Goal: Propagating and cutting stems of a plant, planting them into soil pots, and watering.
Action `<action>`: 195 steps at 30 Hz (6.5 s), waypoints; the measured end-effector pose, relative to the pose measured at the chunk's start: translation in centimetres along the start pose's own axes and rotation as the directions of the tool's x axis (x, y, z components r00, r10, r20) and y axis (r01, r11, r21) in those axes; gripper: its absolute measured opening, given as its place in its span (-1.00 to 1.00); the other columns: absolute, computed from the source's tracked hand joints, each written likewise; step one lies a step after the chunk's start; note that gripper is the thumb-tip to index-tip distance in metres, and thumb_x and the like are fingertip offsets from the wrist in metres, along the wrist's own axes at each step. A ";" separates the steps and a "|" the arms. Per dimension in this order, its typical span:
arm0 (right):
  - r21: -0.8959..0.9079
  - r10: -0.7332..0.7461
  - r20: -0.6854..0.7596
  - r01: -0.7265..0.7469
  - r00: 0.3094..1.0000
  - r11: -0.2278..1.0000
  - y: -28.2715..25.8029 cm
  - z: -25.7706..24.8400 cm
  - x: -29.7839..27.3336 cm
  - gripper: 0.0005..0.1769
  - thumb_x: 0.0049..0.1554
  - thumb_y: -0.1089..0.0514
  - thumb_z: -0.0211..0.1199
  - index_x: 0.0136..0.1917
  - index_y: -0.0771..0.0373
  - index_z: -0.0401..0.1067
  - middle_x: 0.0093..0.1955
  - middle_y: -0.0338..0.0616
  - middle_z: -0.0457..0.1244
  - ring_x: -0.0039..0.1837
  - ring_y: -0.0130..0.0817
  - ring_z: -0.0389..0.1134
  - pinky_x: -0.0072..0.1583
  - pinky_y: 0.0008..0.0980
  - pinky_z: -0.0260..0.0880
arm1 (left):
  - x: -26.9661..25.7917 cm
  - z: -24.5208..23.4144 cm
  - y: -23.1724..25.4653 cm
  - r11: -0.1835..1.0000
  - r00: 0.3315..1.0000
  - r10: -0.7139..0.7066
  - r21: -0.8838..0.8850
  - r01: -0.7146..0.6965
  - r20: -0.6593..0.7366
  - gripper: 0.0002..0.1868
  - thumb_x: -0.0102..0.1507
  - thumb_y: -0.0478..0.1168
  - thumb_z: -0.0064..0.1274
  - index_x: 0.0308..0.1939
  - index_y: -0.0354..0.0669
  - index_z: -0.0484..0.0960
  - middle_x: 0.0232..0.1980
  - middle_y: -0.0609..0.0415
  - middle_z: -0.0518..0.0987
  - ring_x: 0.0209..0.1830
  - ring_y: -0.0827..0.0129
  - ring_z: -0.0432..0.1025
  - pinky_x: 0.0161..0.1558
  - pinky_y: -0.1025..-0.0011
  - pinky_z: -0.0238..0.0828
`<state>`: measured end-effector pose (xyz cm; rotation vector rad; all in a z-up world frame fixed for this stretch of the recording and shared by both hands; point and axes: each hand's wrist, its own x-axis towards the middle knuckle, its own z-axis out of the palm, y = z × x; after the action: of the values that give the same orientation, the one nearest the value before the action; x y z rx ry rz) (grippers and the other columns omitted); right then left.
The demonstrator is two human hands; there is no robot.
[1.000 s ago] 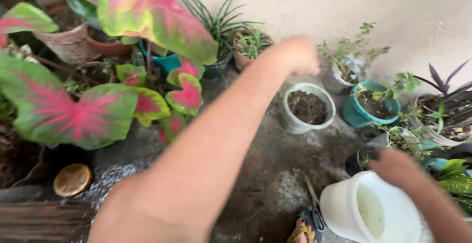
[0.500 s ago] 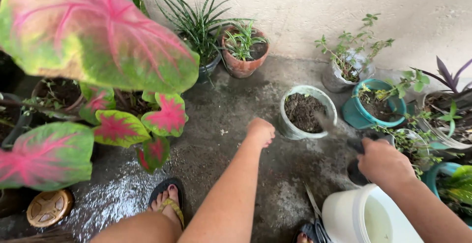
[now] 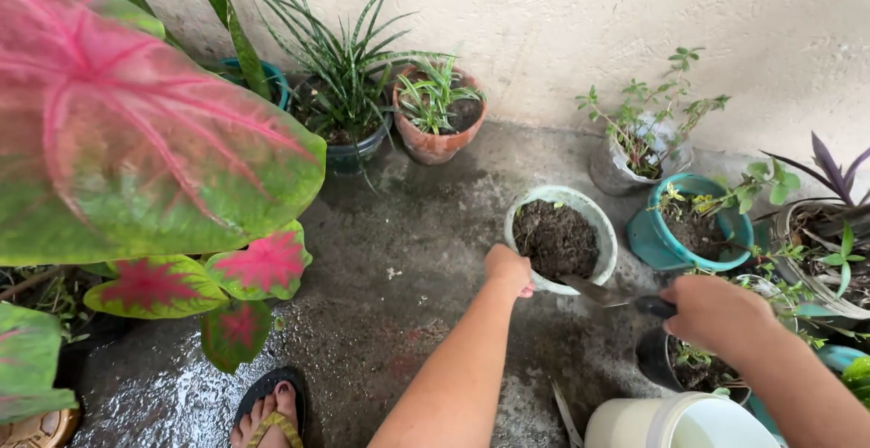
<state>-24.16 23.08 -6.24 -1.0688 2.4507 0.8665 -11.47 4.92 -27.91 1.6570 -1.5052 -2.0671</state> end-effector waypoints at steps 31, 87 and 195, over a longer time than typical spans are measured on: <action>0.034 -0.103 -0.042 0.105 0.994 0.994 -2.1 -2.0 -0.4 -0.67 -0.04 0.11 0.32 0.04 -0.06 0.60 0.07 -0.14 0.44 0.18 -0.10 0.46 0.19 -0.08 0.50 | -5.9 -4.3 2.3 0.351 0.851 0.500 0.861 -0.368 0.160 -0.82 0.23 -0.31 0.08 -0.18 -0.22 0.77 -0.06 -0.17 0.68 -0.02 0.00 0.58 0.03 0.13 0.54; -0.031 -0.205 0.015 0.205 0.979 0.978 -7.8 -0.4 -1.2 -0.75 0.08 0.16 0.24 0.05 0.11 0.57 0.13 -0.04 0.41 0.19 -0.10 0.47 0.19 -0.11 0.48 | -0.7 -4.2 5.8 0.548 0.901 0.412 0.753 -0.364 0.136 -0.82 0.17 -0.19 0.20 -0.17 -0.02 0.80 -0.03 -0.13 0.69 0.03 0.00 0.57 0.08 0.14 0.50; 0.056 -0.022 0.142 0.014 0.990 0.998 -1.3 -5.4 -2.3 -0.64 0.14 -0.17 0.29 0.15 -0.09 0.62 0.08 -0.14 0.46 0.23 -0.13 0.49 0.29 -0.09 0.48 | 2.6 -2.6 3.8 0.876 0.880 0.399 0.177 -0.449 0.258 -0.77 -0.05 -0.26 0.37 -0.34 -0.28 0.81 -0.42 -0.01 0.72 -0.52 0.42 0.55 -0.37 0.38 0.53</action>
<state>-21.97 20.14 -1.52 -0.9737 2.3296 0.8352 -12.34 -0.18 -26.77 1.0388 -2.0313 -1.9239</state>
